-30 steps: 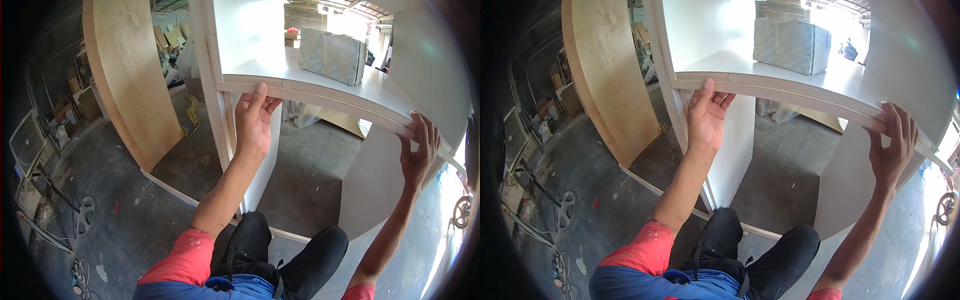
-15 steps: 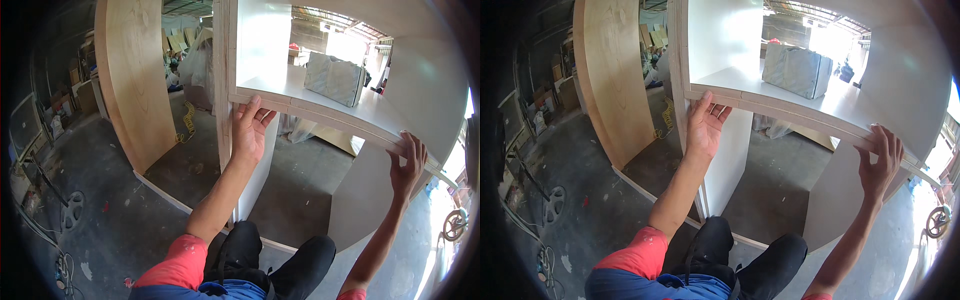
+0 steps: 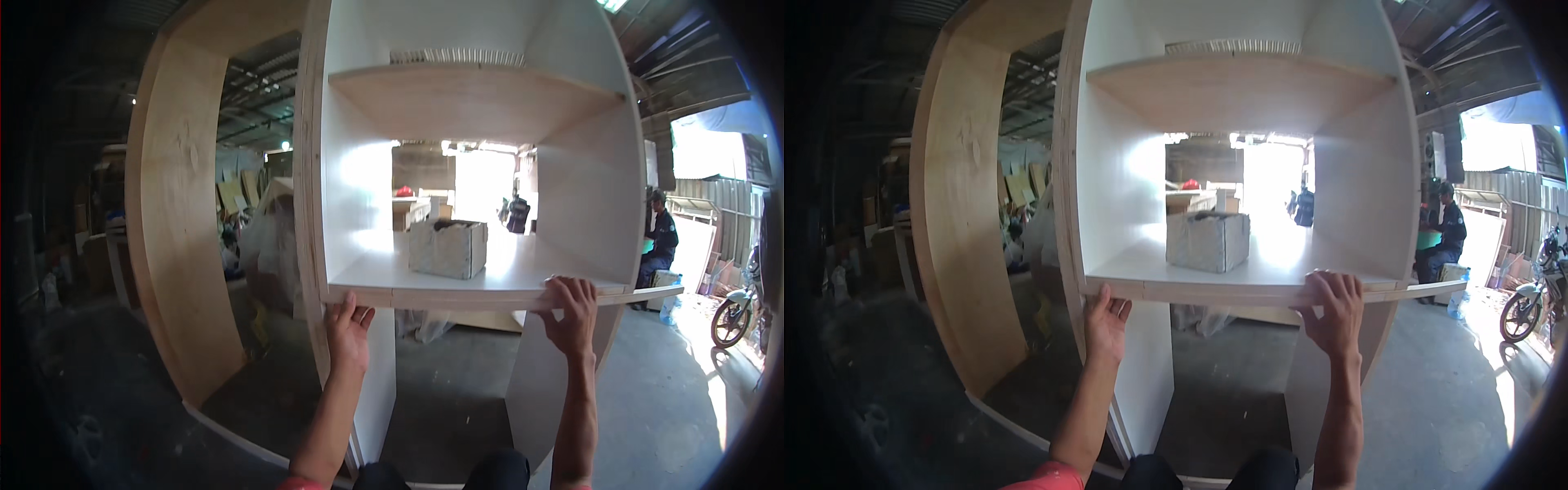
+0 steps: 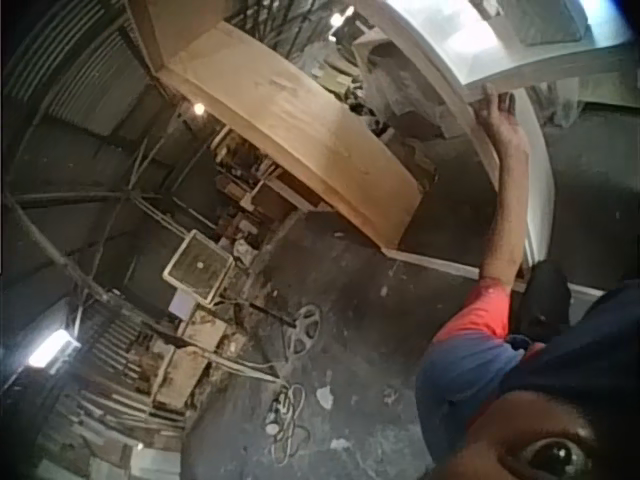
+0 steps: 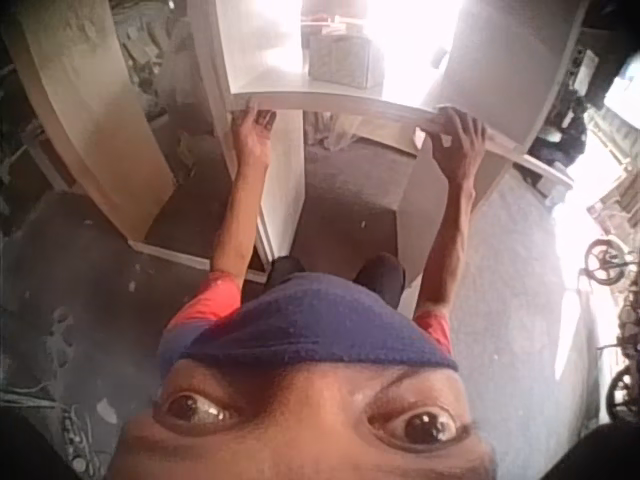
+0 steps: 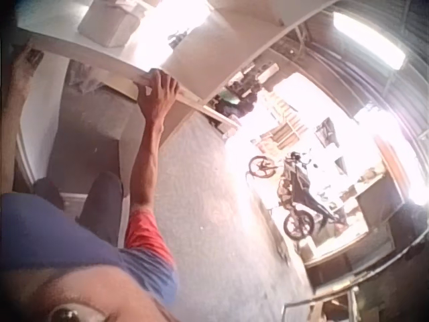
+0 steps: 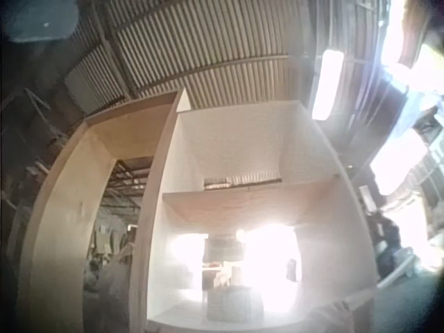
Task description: The person assembles a cabinet by aligning wood panels and structural supports, then uses a drill to drive a screw through the side of the cabinet to secure a support piece.
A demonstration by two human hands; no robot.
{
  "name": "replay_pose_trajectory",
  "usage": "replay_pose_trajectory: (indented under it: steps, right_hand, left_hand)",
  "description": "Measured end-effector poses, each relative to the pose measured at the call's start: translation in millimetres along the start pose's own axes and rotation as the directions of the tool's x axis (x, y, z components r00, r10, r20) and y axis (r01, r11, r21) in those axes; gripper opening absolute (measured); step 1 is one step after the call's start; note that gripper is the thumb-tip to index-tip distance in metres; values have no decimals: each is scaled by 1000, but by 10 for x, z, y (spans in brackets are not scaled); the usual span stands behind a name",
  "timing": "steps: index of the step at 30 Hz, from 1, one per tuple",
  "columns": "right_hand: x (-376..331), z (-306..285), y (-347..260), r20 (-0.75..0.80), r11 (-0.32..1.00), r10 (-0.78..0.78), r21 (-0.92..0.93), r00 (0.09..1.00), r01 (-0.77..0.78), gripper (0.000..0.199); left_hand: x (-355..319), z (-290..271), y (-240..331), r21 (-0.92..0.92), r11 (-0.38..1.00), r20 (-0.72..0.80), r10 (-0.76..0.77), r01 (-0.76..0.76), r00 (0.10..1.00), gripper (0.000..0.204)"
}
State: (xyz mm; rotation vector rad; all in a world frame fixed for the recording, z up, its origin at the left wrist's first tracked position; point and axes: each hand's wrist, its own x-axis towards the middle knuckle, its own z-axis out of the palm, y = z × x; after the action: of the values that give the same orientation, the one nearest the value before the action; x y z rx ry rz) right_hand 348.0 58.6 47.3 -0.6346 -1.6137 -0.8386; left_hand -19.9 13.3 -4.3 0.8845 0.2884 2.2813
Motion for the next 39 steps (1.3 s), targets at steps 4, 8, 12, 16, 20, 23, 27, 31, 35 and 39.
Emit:
replay_pose_trajectory:
  steps: [4, 8, 12, 16, 20, 23, 27, 31, 35, 39]
  right_hand:
    - [6, -6, -13, 22, 1000, -9, 21, 1000, 8, 50]
    - [33, -5, -35, 22, 1000, -15, 21, 1000, 15, 48]
    - [37, -6, -35, 24, 1000, -12, 18, 1000, 12, 47]
    - [35, 4, -36, 17, 1000, -15, 26, 1000, 14, 47]
    - [36, -13, -42, 22, 999, -14, 31, 1000, 13, 47]
    - [21, -3, -26, 21, 999, -15, 43, 1000, 15, 52]
    - [22, -7, -18, 21, 1000, -7, 20, 1000, 6, 48]
    - [49, -18, -66, 17, 1000, -19, 24, 1000, 18, 48]
    - [7, 4, -9, 26, 1000, 4, 25, 1000, -4, 49]
    - [13, 1, -27, 14, 1000, -13, 20, 1000, 13, 49]
  left_hand:
    - [12, -22, 36, 10, 1000, 19, 8, -8, 1000, 36]
    - [31, -13, 41, 14, 1000, 20, -8, 8, 1000, 31]
    - [46, -5, 20, 18, 1000, 7, -18, 17, 1000, 29]
    - [44, -9, 26, 34, 999, -6, -11, 11, 1000, 30]
    - [44, -22, 16, 47, 999, -5, 1, -1, 1000, 32]
    - [30, 2, 22, 56, 998, -5, 1, -1, 1000, 31]
    - [-6, 21, 5, 79, 994, -5, -71, 71, 997, 23]
    - [-211, -92, -154, 168, 944, 110, -305, 285, 946, 17]
    - [-524, 470, 85, 648, 491, 622, 101, -582, 777, 31]
    - [-286, 866, 341, 426, -97, 903, -18, -900, 429, 56]
